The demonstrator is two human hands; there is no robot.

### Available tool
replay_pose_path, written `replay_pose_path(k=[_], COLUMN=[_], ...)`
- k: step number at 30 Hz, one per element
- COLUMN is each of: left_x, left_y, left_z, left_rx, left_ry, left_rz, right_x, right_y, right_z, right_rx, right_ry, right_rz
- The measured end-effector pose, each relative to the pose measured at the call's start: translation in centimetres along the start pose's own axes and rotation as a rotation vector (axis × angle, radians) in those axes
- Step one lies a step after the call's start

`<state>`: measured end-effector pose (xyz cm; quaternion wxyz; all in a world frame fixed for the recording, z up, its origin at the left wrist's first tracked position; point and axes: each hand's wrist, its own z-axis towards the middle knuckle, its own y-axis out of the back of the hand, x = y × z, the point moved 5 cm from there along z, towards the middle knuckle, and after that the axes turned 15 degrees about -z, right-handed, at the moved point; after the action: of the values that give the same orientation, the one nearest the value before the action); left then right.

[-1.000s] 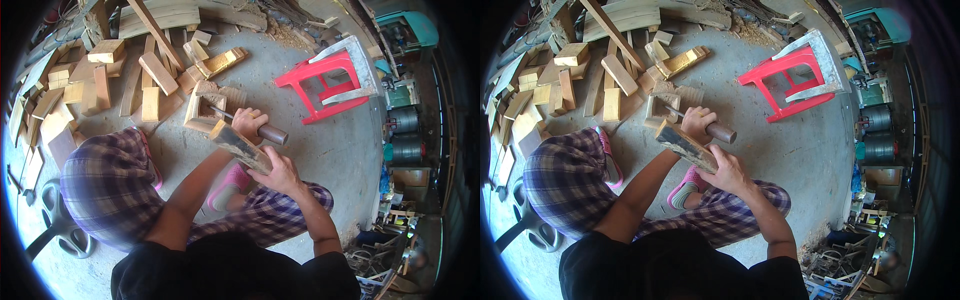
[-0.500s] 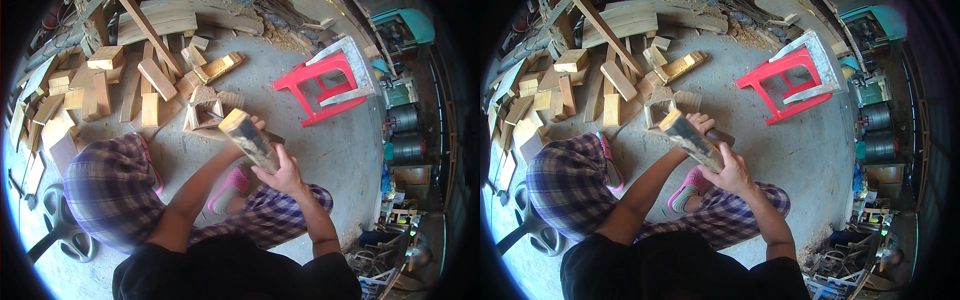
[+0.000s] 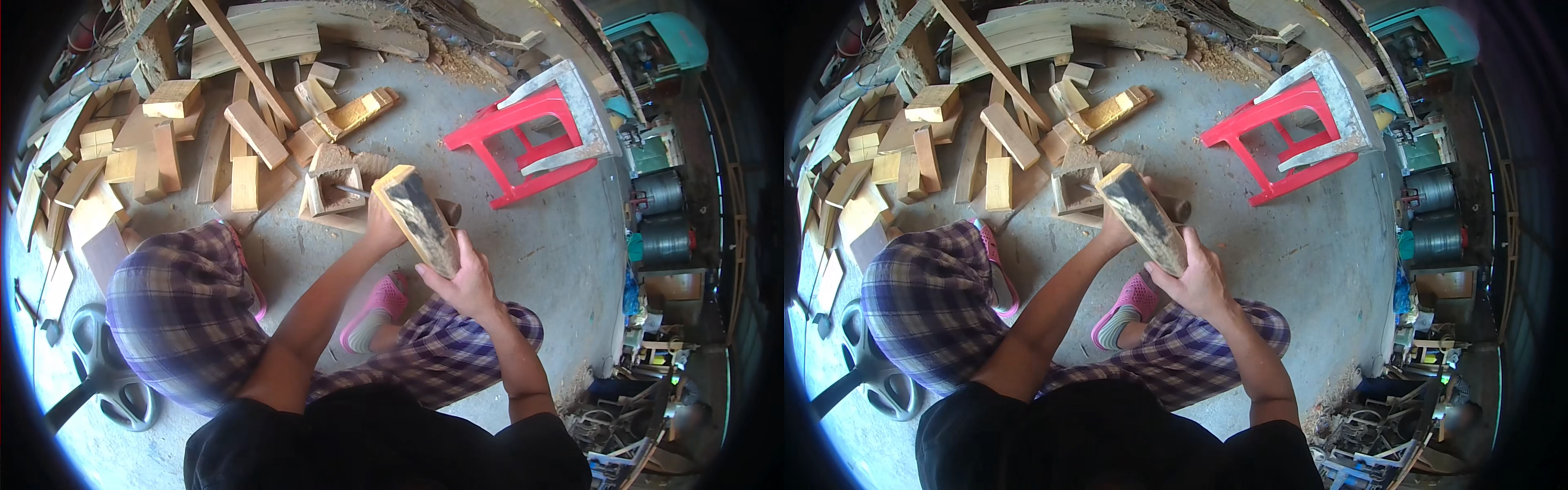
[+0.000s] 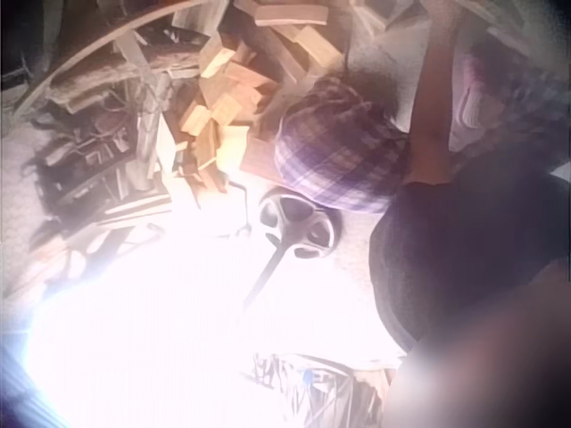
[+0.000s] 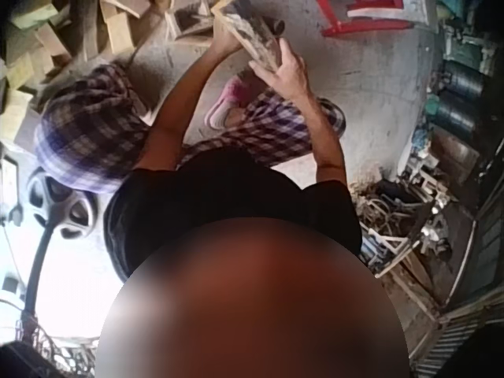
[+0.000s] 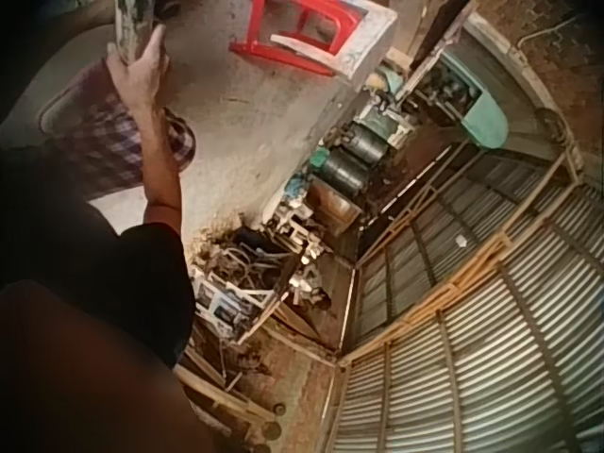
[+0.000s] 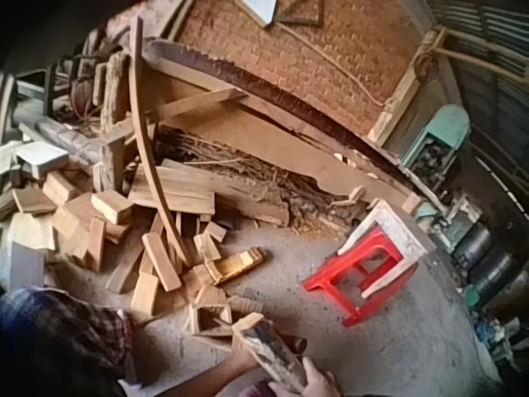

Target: Chiseling a piece of wood using a mallet and chisel in a workshop environment.

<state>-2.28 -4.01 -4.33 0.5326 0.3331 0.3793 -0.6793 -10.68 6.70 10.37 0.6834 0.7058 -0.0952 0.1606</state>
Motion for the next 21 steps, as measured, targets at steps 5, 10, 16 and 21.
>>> replay_pose_path(k=[5, 10, 16, 21], left_x=[-1.8, -2.9, -4.5, -4.8], left_y=[0.5, 0.6, 0.9, 1.5], left_z=[1.6, 2.3, 2.6, 3.1], left_rx=[0.239, 0.005, -0.024, -0.029], left_ry=[0.096, -0.011, -0.025, 0.019], left_rz=[0.386, 0.083, 0.075, 0.160], right_x=[-0.7, -0.2, -0.5, -1.0], right_y=[-0.7, 1.6, 1.7, 2.3], right_z=[-0.1, -0.4, -0.3, -0.3], right_rx=[0.078, -0.156, -0.141, -0.130], right_ry=[-0.027, 0.008, -0.017, -0.155], right_rz=[-0.069, 0.069, 0.053, 0.194])
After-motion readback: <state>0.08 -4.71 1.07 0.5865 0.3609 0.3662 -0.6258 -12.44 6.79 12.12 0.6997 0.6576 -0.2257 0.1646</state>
